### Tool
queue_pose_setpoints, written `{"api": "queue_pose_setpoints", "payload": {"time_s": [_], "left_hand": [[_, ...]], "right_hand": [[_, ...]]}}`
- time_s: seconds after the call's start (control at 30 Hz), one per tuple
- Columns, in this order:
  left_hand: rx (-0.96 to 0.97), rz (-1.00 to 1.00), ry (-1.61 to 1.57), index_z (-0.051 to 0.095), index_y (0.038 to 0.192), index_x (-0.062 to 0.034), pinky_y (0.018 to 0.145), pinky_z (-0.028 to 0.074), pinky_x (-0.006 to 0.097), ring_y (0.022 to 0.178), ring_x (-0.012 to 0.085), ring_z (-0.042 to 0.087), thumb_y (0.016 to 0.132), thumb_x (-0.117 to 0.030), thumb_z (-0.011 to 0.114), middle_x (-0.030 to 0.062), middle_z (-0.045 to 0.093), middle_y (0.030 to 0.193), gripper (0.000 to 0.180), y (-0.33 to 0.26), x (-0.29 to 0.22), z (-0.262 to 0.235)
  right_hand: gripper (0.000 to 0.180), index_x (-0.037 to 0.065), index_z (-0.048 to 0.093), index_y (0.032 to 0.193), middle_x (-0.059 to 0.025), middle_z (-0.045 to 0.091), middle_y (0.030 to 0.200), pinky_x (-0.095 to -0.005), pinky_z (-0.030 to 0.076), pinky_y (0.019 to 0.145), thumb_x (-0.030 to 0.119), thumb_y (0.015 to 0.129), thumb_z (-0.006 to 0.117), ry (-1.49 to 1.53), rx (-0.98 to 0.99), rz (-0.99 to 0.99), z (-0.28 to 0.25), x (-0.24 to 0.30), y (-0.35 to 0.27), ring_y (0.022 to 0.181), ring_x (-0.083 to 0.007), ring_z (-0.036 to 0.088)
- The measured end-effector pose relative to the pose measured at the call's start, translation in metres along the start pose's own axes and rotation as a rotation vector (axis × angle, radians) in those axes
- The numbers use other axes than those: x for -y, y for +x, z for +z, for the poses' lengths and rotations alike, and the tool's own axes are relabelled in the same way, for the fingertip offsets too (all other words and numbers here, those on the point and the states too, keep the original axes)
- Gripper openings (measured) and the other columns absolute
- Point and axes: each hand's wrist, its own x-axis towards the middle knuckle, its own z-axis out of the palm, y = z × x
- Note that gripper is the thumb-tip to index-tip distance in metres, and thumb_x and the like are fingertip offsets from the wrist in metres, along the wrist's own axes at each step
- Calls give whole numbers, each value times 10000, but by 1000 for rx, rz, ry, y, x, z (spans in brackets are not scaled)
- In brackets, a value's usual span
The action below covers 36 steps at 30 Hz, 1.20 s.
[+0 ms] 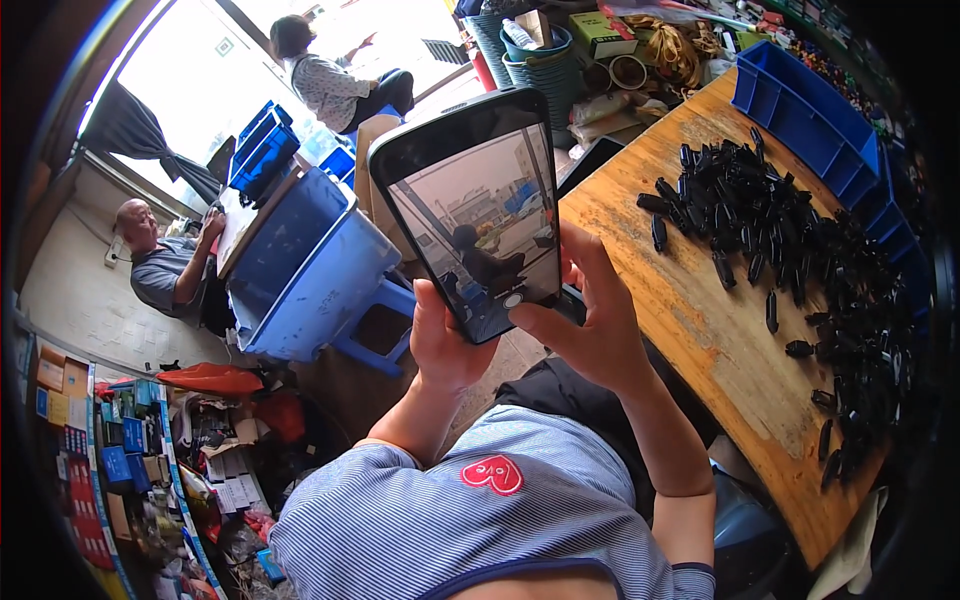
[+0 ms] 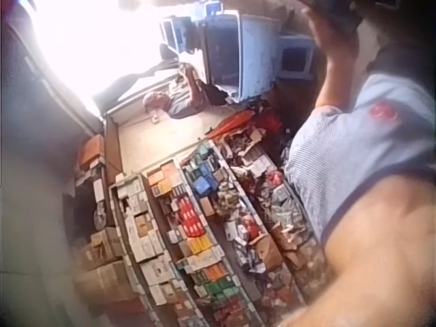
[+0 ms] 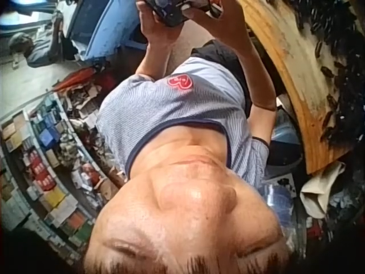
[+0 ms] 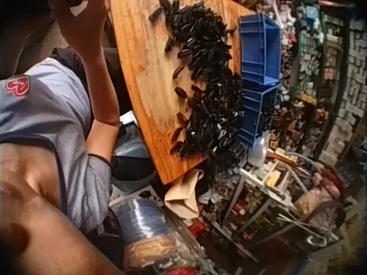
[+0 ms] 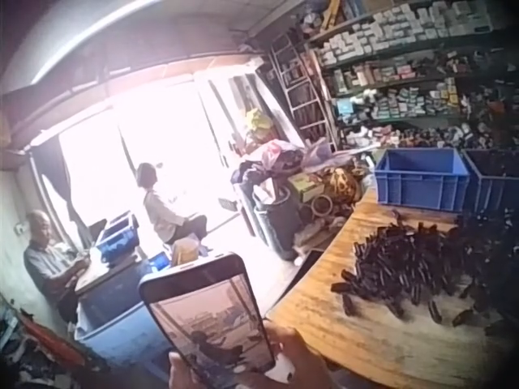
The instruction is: Inspecting and sorting small black plastic hardware parts at a workbench using a handheld scanner.
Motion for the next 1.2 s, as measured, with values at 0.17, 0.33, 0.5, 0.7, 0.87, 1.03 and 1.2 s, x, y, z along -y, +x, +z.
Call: {"api": "queue_pose_setpoints", "payload": {"time_s": [0.17, 0.33, 0.5, 0.7, 0.87, 1.03, 1.2], "left_hand": [[-7, -12, 7, 290, 1389, -106, 1026, 325, 505, 1245, 309, 406, 861, -595, 440, 137, 411, 1361, 735, 0, 0, 1], [-5, -20, 17, 299, 1387, -111, 1026, 323, 504, 1246, 310, 406, 858, -604, 433, 133, 411, 1363, 736, 0, 0, 1], [66, 22, -143, 301, 1379, -72, 1030, 323, 470, 1242, 296, 412, 874, -594, 404, 143, 413, 1357, 734, 3, 6, -2], [17, -14, -38, 306, 1383, -106, 1036, 309, 499, 1250, 308, 398, 866, -600, 420, 129, 416, 1357, 724, 1, 3, 0], [21, 0, -93, 313, 1377, -105, 1033, 313, 486, 1243, 304, 404, 867, -604, 413, 121, 427, 1345, 721, -3, 6, -4], [-128, 128, 133, 314, 1380, -125, 1031, 313, 485, 1244, 304, 402, 832, -651, 425, 107, 421, 1351, 768, -9, 14, 8], [-91, 431, 23, 315, 1385, -171, 1042, 305, 489, 1254, 303, 392, 793, -719, 391, 88, 412, 1355, 810, -19, 30, 0]], "right_hand": [[627, 0, 403, 1261, -169, 538, 1072, -331, 481, 809, 187, 756, 724, -1, -11, 40, 0, -1, -2, 982, -241, 573], [608, -4, 410, 1255, -170, 540, 1069, -331, 481, 806, 174, 762, 717, 2, -26, 31, 0, 0, -2, 976, -242, 573], [624, -4, 400, 1268, -136, 536, 1088, -335, 456, 847, 140, 752, 720, 12, -18, 61, -1, 0, -1, 998, -208, 551], [612, -3, 413, 1255, -169, 539, 1074, -333, 482, 800, 164, 754, 722, -1, -38, 16, -2, -1, -2, 975, -244, 572], [657, 6, 390, 1290, -96, 531, 1117, -320, 428, 871, 130, 742, 731, 25, 11, 103, -6, 4, -2, 1026, -159, 524], [657, 46, 442, 1288, -79, 579, 1094, -300, 445, 804, 148, 717, 751, -103, 87, 43, -13, 11, 5, 996, -156, 559], [638, 85, 491, 1275, -98, 600, 1088, -303, 469, 766, 136, 696, 757, -36, 250, -106, -6, 12, 29, 964, -182, 589]]}}
